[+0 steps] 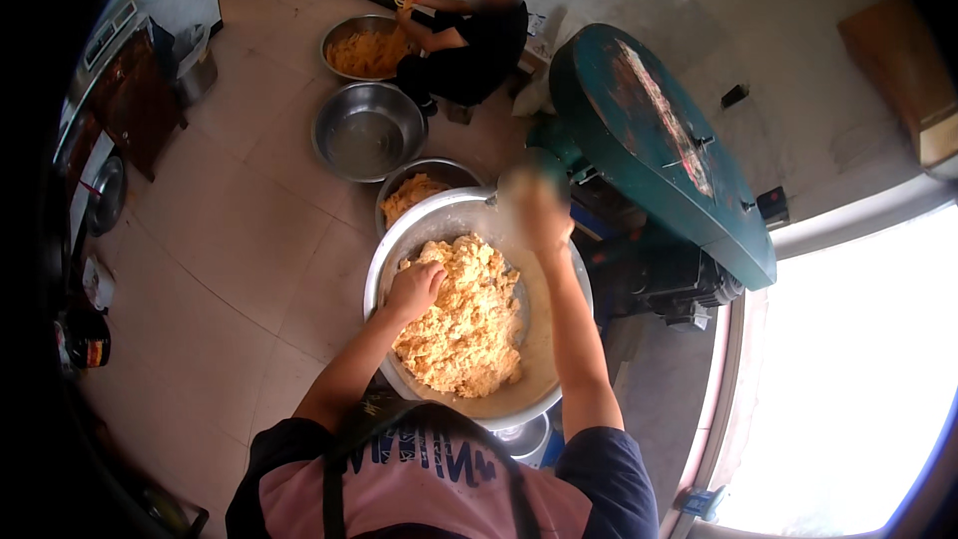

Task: The person processes dough by feeding it from a large bowl into a machine while using a wooden tool to scrape and guide the material.

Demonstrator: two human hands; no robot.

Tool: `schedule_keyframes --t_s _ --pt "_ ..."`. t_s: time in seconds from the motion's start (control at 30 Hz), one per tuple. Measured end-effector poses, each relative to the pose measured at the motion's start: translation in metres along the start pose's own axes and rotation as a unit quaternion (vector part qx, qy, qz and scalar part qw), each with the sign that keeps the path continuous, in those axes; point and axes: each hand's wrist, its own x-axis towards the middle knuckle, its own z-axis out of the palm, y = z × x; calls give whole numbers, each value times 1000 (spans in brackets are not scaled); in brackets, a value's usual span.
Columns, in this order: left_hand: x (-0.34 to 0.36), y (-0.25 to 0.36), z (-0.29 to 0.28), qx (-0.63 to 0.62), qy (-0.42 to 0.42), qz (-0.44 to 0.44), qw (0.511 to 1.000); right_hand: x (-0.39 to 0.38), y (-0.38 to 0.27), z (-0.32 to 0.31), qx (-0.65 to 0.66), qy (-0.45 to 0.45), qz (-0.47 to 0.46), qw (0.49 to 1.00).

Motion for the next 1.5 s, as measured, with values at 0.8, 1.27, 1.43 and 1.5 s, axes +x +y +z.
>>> schedule_keyframes --t_s 0.8,1.27,1.43,1.5 --pt "-2 -2 13 -47 -108 -9 993 -1 17 32 -31 -58 55 996" --pt "-5 -6 14 -49 -117 11 992 0 22 43 87 88 -81 989" --pt "1 -3 15 -41 -158 6 987 10 41 52 4 -57 103 993" --pt "-2 -3 17 -45 -164 -2 985 17 41 46 73 -51 111 990"
